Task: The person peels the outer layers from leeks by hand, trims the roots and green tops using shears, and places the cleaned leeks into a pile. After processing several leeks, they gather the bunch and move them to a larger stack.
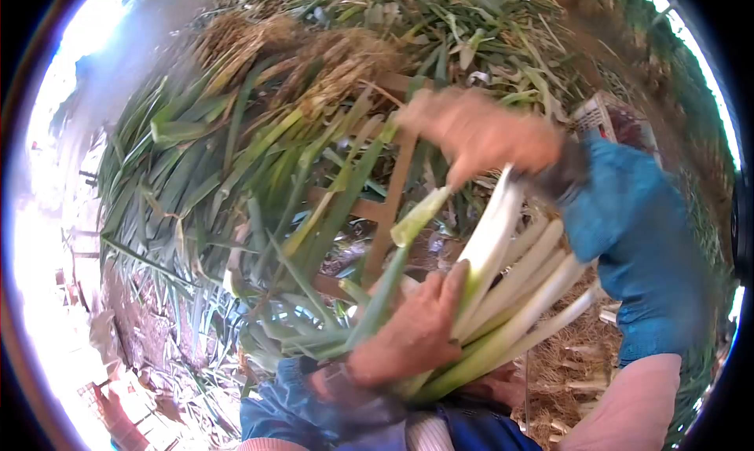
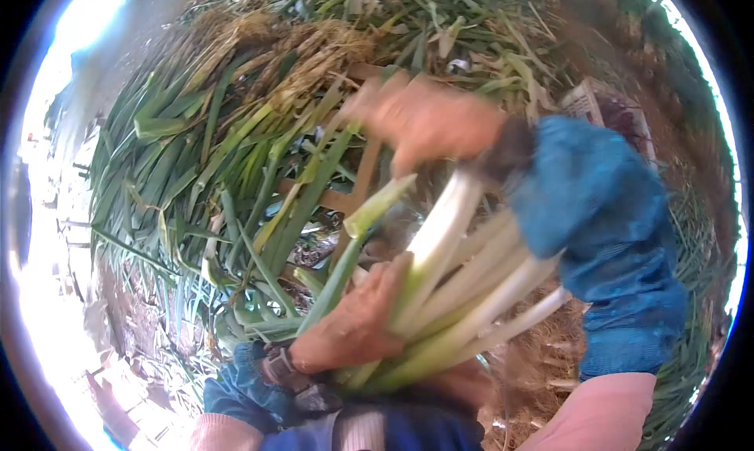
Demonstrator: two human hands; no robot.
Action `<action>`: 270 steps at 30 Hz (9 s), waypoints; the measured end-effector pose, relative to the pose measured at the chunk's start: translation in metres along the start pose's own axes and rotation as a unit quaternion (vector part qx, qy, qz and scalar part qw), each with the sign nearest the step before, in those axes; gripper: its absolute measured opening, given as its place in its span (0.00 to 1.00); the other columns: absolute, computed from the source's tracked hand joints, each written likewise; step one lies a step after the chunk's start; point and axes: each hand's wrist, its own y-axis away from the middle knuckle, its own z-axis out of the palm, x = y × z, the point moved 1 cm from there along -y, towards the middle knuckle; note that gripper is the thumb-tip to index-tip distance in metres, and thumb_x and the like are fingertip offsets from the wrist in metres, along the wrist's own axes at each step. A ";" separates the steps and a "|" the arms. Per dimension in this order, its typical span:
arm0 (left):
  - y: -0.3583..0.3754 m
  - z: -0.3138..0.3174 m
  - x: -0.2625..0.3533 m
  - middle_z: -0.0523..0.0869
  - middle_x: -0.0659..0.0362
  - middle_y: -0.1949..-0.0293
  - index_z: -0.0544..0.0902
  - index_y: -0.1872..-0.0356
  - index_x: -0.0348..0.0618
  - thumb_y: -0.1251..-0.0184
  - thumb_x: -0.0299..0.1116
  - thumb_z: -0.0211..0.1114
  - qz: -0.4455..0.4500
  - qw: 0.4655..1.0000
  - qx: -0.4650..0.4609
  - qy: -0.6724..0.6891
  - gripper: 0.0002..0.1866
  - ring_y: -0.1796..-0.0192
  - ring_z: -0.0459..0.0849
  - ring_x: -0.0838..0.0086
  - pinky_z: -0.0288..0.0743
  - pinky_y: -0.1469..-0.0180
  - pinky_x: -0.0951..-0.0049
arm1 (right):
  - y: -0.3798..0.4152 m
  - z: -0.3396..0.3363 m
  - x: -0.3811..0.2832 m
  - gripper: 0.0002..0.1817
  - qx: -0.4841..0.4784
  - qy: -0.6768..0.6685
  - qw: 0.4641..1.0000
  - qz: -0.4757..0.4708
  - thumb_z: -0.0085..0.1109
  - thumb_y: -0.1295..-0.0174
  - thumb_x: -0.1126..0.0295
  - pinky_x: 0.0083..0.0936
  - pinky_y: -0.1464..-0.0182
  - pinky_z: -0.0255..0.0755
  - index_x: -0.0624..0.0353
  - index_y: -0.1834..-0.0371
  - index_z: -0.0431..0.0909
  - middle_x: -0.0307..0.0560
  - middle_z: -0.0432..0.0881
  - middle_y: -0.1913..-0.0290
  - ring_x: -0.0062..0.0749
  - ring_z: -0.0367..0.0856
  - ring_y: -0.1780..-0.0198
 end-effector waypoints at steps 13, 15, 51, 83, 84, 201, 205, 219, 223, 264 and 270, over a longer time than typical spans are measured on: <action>-0.005 0.006 -0.018 0.67 0.40 0.58 0.48 0.35 0.25 0.59 0.24 0.62 0.040 0.998 -0.033 0.026 0.47 0.58 0.74 0.47 0.71 0.57 0.58 | -0.166 0.039 -0.028 0.13 -0.078 0.078 0.992 -0.059 0.48 0.38 0.62 0.29 0.81 0.68 0.50 0.79 0.76 0.41 0.71 0.84 0.28 0.72 0.80; -0.004 0.010 -0.018 0.67 0.40 0.58 0.48 0.35 0.25 0.59 0.24 0.62 0.048 0.999 -0.020 0.012 0.46 0.59 0.74 0.47 0.71 0.57 0.59 | -0.175 0.024 0.004 0.11 -0.027 0.154 0.988 0.003 0.50 0.40 0.63 0.26 0.81 0.68 0.50 0.78 0.76 0.40 0.72 0.83 0.28 0.73 0.81; -0.005 -0.004 -0.013 0.68 0.41 0.50 0.50 0.33 0.32 0.62 0.34 0.70 0.016 0.997 -0.080 -0.007 0.52 0.51 0.71 0.47 0.67 0.49 0.56 | -0.078 -0.026 0.127 0.12 -0.027 0.321 0.934 0.155 0.56 0.47 0.61 0.36 0.68 0.74 0.57 0.66 0.73 0.49 0.75 0.72 0.40 0.77 0.70; 0.057 0.082 0.185 0.74 0.51 0.45 0.60 0.37 0.30 0.33 0.37 0.58 -0.012 0.888 -0.404 0.222 0.30 0.43 0.74 0.66 0.64 0.40 0.69 | 0.160 0.053 -0.140 0.16 0.059 -0.049 0.950 0.301 0.42 0.38 0.49 0.43 0.68 0.73 0.34 0.55 0.79 0.45 0.82 0.67 0.47 0.81 0.66; 0.063 0.106 0.178 0.74 0.50 0.45 0.60 0.37 0.29 0.32 0.42 0.55 -0.017 0.875 -0.402 0.269 0.31 0.43 0.73 0.64 0.65 0.40 0.68 | 0.163 0.054 -0.136 0.16 0.028 -0.033 0.952 0.304 0.40 0.36 0.50 0.44 0.66 0.73 0.34 0.51 0.75 0.47 0.82 0.66 0.47 0.81 0.64; -0.064 0.505 0.266 0.77 0.54 0.55 0.58 0.34 0.44 0.36 0.36 0.59 0.066 0.807 -0.547 0.214 0.31 0.63 0.80 0.71 0.78 0.66 0.72 | 0.722 0.029 -0.423 0.32 0.612 0.087 0.065 0.784 0.61 0.47 0.55 0.48 0.50 0.66 0.73 0.54 0.60 0.77 0.75 0.58 0.69 0.73 0.53; -0.103 0.463 0.242 0.78 0.58 0.63 0.66 0.39 0.43 0.38 0.35 0.61 0.022 0.836 -0.520 0.176 0.27 0.67 0.80 0.73 0.77 0.70 0.76 | 0.736 0.057 -0.421 0.36 0.613 0.158 0.115 0.766 0.60 0.46 0.50 0.50 0.55 0.70 0.72 0.52 0.57 0.75 0.77 0.63 0.68 0.76 0.59; -0.076 0.073 -0.038 0.78 0.50 0.54 0.77 0.56 0.39 0.48 0.34 0.64 0.342 0.835 -0.049 -0.429 0.18 0.51 0.74 0.51 0.67 0.48 0.56 | 0.670 -0.005 -0.415 0.41 0.367 0.265 0.276 0.848 0.61 0.46 0.48 0.42 0.40 0.62 0.65 0.36 0.58 0.65 0.66 0.40 0.57 0.68 0.42; -0.014 0.095 0.006 0.78 0.53 0.61 0.78 0.65 0.40 0.54 0.30 0.62 0.306 0.858 0.019 -0.412 0.13 0.54 0.75 0.55 0.66 0.48 0.58 | 0.542 0.014 -0.347 0.32 0.383 0.061 0.410 0.826 0.57 0.40 0.54 0.38 0.40 0.63 0.66 0.39 0.63 0.61 0.69 0.41 0.51 0.68 0.40; 0.184 -0.151 -0.334 0.66 0.37 0.45 0.56 0.40 0.35 0.72 0.54 0.78 -0.416 0.808 0.231 -0.348 0.57 0.38 0.61 0.43 0.48 0.35 0.46 | 0.425 0.347 -0.179 0.15 0.302 -0.316 0.412 0.799 0.49 0.41 0.61 0.18 0.82 0.61 0.60 0.57 0.67 0.40 0.71 0.77 0.21 0.64 0.82; 0.146 -0.134 -0.238 0.73 0.44 0.49 0.72 0.47 0.36 0.61 0.42 0.74 -0.271 0.850 0.350 -0.285 0.37 0.44 0.70 0.49 0.61 0.41 0.56 | 0.308 0.102 -0.154 0.12 0.429 -0.463 0.486 0.605 0.48 0.41 0.63 0.12 0.87 0.57 0.59 0.59 0.66 0.36 0.68 0.80 0.15 0.60 0.86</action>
